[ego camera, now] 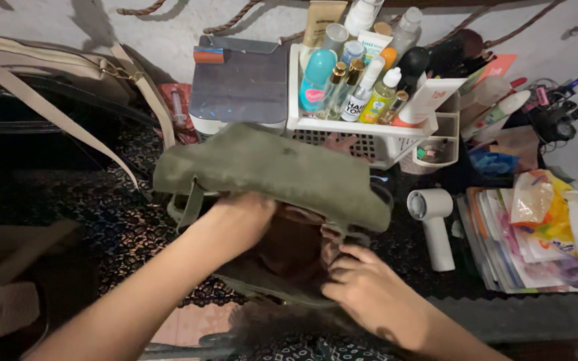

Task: The person packs a small beige handbag and a green backpack with various toiletries and personal items from a cluttered vanity table. They place bottles, tubes, and small containers into the bags, then close and secure them.

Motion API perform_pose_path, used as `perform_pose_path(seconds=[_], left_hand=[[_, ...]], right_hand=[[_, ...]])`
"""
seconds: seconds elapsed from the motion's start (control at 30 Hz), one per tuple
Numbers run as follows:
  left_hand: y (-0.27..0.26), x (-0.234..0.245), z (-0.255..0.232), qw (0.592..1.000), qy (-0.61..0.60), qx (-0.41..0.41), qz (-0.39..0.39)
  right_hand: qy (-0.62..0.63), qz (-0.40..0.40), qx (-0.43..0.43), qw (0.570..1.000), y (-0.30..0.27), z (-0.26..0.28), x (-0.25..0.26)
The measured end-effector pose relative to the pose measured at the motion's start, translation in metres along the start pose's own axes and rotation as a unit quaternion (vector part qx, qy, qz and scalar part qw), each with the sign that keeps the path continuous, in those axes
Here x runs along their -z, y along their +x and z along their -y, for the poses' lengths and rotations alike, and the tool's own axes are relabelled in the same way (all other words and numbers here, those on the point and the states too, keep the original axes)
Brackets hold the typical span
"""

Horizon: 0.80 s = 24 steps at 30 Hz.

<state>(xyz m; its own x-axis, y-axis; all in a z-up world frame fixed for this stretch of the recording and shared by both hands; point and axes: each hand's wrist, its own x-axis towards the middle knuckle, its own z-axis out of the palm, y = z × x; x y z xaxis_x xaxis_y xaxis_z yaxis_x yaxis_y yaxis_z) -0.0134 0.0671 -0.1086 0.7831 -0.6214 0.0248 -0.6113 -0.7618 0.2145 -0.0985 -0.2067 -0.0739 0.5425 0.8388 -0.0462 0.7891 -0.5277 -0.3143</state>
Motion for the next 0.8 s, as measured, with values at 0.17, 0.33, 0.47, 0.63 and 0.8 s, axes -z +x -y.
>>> perform_pose_path(seconds=[0.17, 0.33, 0.47, 0.63, 0.8], left_hand=[[0.010, -0.044, -0.001, 0.916, -0.048, -0.024, 0.398], [0.003, -0.059, -0.008, 0.906, -0.026, -0.024, 0.422], [0.006, -0.024, -0.006, 0.944, 0.034, -0.008, 0.328], [-0.036, 0.066, -0.013, 0.985, 0.018, 0.069, 0.157], [-0.115, 0.116, -0.020, 0.941, -0.215, 0.109, -0.238]], right_hand=[[0.049, -0.012, -0.023, 0.998, 0.003, 0.007, 0.005], [0.028, -0.106, -0.019, 0.994, 0.007, 0.018, 0.017], [0.019, -0.091, -0.068, 0.993, 0.009, 0.009, 0.029], [-0.001, -0.200, -0.074, 0.977, 0.002, -0.005, 0.032], [-0.006, -0.431, -0.113, 0.895, -0.006, -0.021, 0.009]])
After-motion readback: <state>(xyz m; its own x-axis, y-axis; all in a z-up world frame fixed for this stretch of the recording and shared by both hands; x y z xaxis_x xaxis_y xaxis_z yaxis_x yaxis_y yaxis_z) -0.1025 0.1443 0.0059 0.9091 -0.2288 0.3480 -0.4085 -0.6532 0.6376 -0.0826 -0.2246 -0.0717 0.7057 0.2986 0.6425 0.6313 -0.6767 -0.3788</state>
